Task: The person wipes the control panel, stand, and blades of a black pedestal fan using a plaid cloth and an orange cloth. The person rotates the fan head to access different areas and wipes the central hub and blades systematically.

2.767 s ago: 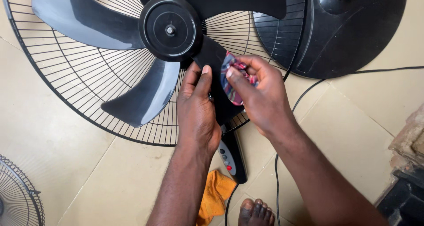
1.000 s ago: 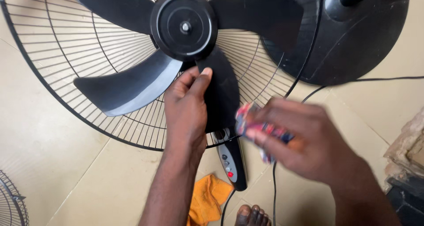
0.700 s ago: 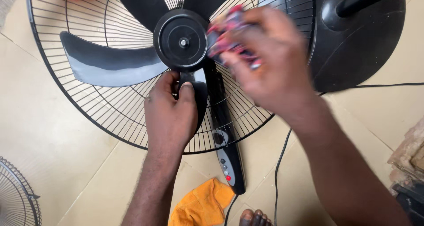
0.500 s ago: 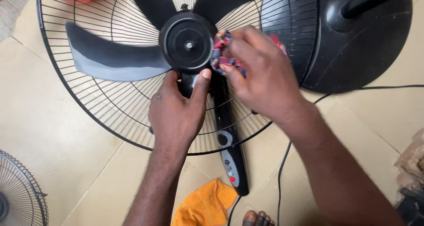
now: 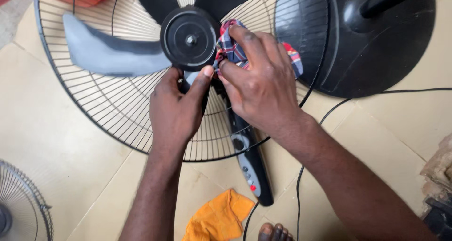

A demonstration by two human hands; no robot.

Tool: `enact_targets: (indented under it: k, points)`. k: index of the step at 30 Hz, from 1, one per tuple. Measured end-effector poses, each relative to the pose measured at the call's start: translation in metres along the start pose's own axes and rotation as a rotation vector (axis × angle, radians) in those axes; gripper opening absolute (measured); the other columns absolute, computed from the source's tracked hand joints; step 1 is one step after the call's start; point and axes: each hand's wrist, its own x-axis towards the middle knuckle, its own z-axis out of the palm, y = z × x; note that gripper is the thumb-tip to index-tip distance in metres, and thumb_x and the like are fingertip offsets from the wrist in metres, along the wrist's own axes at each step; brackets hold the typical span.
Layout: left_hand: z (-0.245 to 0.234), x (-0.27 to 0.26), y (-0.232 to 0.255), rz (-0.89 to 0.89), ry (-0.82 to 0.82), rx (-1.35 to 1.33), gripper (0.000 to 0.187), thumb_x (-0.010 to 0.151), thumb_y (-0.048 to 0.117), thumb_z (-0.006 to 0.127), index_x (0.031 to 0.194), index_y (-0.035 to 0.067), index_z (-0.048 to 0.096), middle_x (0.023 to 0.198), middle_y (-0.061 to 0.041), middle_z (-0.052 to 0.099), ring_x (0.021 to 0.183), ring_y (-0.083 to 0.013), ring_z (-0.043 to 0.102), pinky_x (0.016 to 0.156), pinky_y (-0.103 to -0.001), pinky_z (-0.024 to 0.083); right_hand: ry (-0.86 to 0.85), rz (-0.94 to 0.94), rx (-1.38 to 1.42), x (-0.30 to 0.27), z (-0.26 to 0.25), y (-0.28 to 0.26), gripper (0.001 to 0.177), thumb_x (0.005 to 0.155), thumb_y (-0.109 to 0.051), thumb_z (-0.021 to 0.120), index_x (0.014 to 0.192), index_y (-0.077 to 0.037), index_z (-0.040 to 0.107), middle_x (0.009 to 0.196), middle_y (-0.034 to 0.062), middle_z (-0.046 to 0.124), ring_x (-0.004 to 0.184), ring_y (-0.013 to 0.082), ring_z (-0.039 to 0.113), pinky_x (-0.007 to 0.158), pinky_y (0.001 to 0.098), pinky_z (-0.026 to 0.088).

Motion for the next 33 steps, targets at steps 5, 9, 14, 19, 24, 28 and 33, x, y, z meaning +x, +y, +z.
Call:
enact_targets:
  k: [5, 9, 14, 19, 24, 28, 33]
  points:
    - [-0.011, -0.001, -0.009, 0.049, 0.005, -0.004, 0.044, 0.086, 0.053, 0.074, 0.089, 0.009, 0.072, 0.06, -0.003, 0.067, 0.052, -0.0133, 0.061, 0.051, -0.032, 0.046, -0.038, 0.02, 0.102, -0.002, -0.004, 0.008, 0.022, 0.094, -0.012, 0.082, 0.115, -0.005, 0.077, 0.137, 0.0173, 0.06, 0.124, 0.0315, 0.06, 0.103, 0.0469, 0.053]
    - [-0.011, 0.001, -0.003, 0.045, 0.003, -0.052, 0.045, 0.085, 0.05, 0.075, 0.083, 0.006, 0.071, 0.059, -0.005, 0.065, 0.053, -0.0155, 0.059, 0.051, -0.033, 0.044, -0.013, 0.274, 0.23, 0.008, 0.007, 0.007, 0.021, 0.095, -0.011, 0.075, 0.115, -0.006, 0.073, 0.128, 0.014, 0.062, 0.118, 0.0269, 0.062, 0.097, 0.043, 0.056]
    - [-0.012, 0.006, -0.006, 0.074, -0.003, -0.017, 0.042, 0.087, 0.046, 0.074, 0.085, 0.005, 0.071, 0.063, -0.007, 0.067, 0.056, -0.0184, 0.064, 0.054, -0.037, 0.047, 0.131, -0.12, -0.026, 0.01, 0.013, -0.016, 0.017, 0.09, -0.006, 0.079, 0.106, -0.013, 0.078, 0.124, 0.01, 0.063, 0.125, 0.0309, 0.053, 0.098, 0.0502, 0.047]
    - [-0.013, -0.002, -0.01, 0.094, -0.059, 0.045, 0.042, 0.089, 0.051, 0.07, 0.098, 0.01, 0.073, 0.07, -0.004, 0.072, 0.063, -0.0186, 0.07, 0.062, -0.038, 0.053, 0.16, -0.049, 0.216, 0.033, 0.003, 0.002, 0.02, 0.091, -0.006, 0.074, 0.111, -0.005, 0.072, 0.128, 0.0121, 0.061, 0.124, 0.0337, 0.055, 0.103, 0.0516, 0.047]
    - [-0.01, 0.0, -0.004, 0.077, -0.055, 0.12, 0.041, 0.09, 0.049, 0.07, 0.105, 0.011, 0.072, 0.069, -0.006, 0.071, 0.064, -0.0177, 0.069, 0.063, -0.037, 0.053, 0.216, -0.041, -0.004, 0.016, 0.018, -0.013, 0.02, 0.093, -0.017, 0.08, 0.104, -0.002, 0.074, 0.119, 0.0182, 0.06, 0.109, 0.0322, 0.06, 0.087, 0.0453, 0.05]
    - [-0.015, 0.001, -0.011, 0.031, -0.099, 0.045, 0.04, 0.089, 0.051, 0.07, 0.097, 0.012, 0.075, 0.064, -0.003, 0.07, 0.058, -0.013, 0.065, 0.057, -0.034, 0.05, 0.075, 0.269, 0.089, -0.004, 0.018, -0.009, 0.026, 0.104, -0.021, 0.073, 0.106, 0.004, 0.066, 0.111, 0.0204, 0.062, 0.091, 0.0275, 0.067, 0.075, 0.0409, 0.055]
    - [-0.017, 0.001, -0.013, 0.008, -0.129, 0.021, 0.037, 0.087, 0.049, 0.071, 0.097, 0.013, 0.076, 0.059, -0.002, 0.067, 0.052, -0.0114, 0.058, 0.051, -0.033, 0.044, -0.201, 0.44, 0.465, 0.001, -0.018, 0.019, 0.033, 0.096, -0.024, 0.074, 0.106, 0.004, 0.06, 0.085, 0.0112, 0.072, 0.076, 0.0184, 0.074, 0.065, 0.0345, 0.057]
